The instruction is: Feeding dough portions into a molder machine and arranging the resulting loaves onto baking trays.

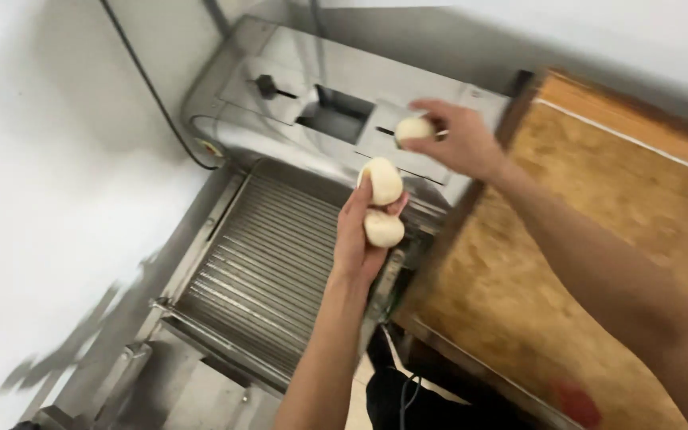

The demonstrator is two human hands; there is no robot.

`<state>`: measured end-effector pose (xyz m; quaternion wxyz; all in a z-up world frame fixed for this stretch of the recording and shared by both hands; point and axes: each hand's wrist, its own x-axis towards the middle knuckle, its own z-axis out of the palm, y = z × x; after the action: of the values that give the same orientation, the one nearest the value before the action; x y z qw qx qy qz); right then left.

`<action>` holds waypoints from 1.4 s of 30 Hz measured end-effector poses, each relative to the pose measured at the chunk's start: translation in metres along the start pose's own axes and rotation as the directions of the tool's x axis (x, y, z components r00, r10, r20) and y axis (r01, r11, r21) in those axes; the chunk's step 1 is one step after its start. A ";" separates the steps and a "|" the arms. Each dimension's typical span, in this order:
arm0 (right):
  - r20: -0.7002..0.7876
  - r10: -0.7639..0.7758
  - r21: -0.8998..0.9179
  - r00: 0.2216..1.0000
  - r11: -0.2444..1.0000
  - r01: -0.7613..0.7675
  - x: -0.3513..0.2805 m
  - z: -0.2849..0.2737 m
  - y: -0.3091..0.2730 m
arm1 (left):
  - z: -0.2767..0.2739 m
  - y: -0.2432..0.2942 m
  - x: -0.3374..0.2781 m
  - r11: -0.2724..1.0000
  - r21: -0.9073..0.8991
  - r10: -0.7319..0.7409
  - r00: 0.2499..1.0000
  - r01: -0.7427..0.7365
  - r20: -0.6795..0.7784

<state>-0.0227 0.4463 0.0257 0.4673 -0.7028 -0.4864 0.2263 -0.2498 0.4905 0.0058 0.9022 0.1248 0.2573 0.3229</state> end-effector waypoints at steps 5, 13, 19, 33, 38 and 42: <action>0.032 -0.037 -0.413 0.999 0.910 0.047 0.109 0.109 0.029 | -0.055 0.039 0.040 0.998 0.060 0.031 0.982 -0.020 -0.186; 0.034 0.293 -0.036 0.955 0.956 -0.292 0.101 0.117 -0.031 | -0.042 0.028 0.119 0.987 -0.140 0.028 0.936 -0.083 -0.350; 0.047 0.285 -0.218 0.957 0.938 -0.268 0.119 0.118 -0.006 | -0.025 0.017 0.138 0.992 -0.111 0.029 0.952 -0.066 -0.305; 0.059 0.317 -0.233 0.947 0.927 -0.295 0.081 0.096 -0.043 | -0.042 0.008 0.182 0.909 -0.416 -0.050 0.998 0.027 -0.045; 0.079 0.247 -0.366 0.966 0.908 -0.202 0.147 0.139 0.022 | -0.023 0.029 0.122 0.968 -0.248 -0.073 0.984 0.031 -0.163; -0.028 0.314 -0.337 0.949 0.891 -0.304 0.157 0.142 0.028 | -0.033 0.022 0.081 0.984 -0.118 -0.151 0.974 0.132 -0.167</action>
<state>-0.0521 0.6465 -0.0429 0.2915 -0.8374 -0.4062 0.2207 -0.2255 0.5612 -0.0442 0.9021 0.0292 0.3265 0.2806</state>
